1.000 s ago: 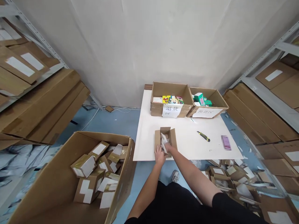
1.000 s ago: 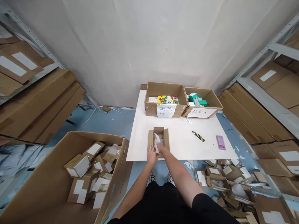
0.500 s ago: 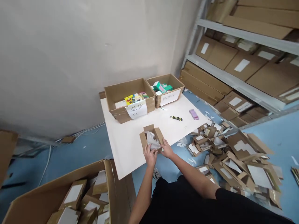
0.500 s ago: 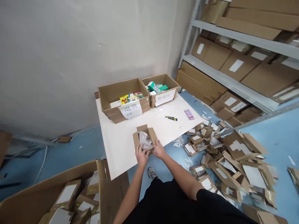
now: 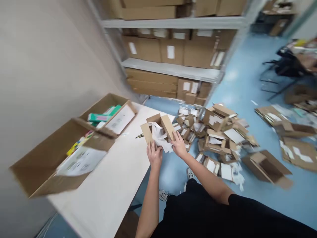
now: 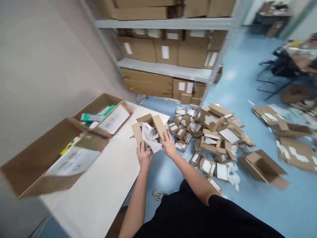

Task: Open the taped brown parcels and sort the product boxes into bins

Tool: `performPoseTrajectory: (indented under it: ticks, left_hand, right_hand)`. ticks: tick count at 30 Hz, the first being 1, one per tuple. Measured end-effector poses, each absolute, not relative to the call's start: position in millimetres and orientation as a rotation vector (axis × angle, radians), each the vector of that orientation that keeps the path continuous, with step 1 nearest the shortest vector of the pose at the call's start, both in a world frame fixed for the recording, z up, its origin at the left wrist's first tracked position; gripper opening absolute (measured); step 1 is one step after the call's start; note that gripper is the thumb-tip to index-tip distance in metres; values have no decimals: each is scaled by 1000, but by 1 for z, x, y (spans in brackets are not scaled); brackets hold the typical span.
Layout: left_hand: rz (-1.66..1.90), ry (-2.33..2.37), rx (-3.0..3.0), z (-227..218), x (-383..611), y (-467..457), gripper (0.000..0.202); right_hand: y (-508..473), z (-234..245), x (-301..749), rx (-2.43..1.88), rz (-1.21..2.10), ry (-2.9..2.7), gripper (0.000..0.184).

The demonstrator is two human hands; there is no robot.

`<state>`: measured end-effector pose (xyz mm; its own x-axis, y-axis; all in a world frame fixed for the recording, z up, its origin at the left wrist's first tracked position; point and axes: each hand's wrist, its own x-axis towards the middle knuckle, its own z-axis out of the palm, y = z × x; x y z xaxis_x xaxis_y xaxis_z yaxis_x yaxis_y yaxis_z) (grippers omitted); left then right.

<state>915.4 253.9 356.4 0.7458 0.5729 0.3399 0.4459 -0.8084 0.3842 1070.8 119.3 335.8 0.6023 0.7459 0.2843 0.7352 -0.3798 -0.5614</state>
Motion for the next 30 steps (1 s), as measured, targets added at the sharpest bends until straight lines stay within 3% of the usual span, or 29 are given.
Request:
performPoseTrajectory:
  ticks: [4,12,16,20,25,30]
  left_hand:
    - [519,477,2680,352,1042,186,11]
    - [339,-142,2647,349,1208,24,16]
    - [370,-329,2591,371,1272,-29,25]
    - [502,-336,2538,402,1305,-39,44]
    - [577,-193,2541,411,1288,-5,41]
    - [602,31,2571,399,1249,44,41]
  right_hand:
    - [24,331,1150,-2336,-66,-836,46]
    - [-163,314,1228,-2541,-277,-244,31]
    - [-217,331,1275,-2596,-435,-25,47]
    - [-243,360,1320,-2543,-591,35,69]
    - [-230,373,1335,-2416,-667,-101,63]
    - [-165,366,1330,-2320,-508,-279,59]
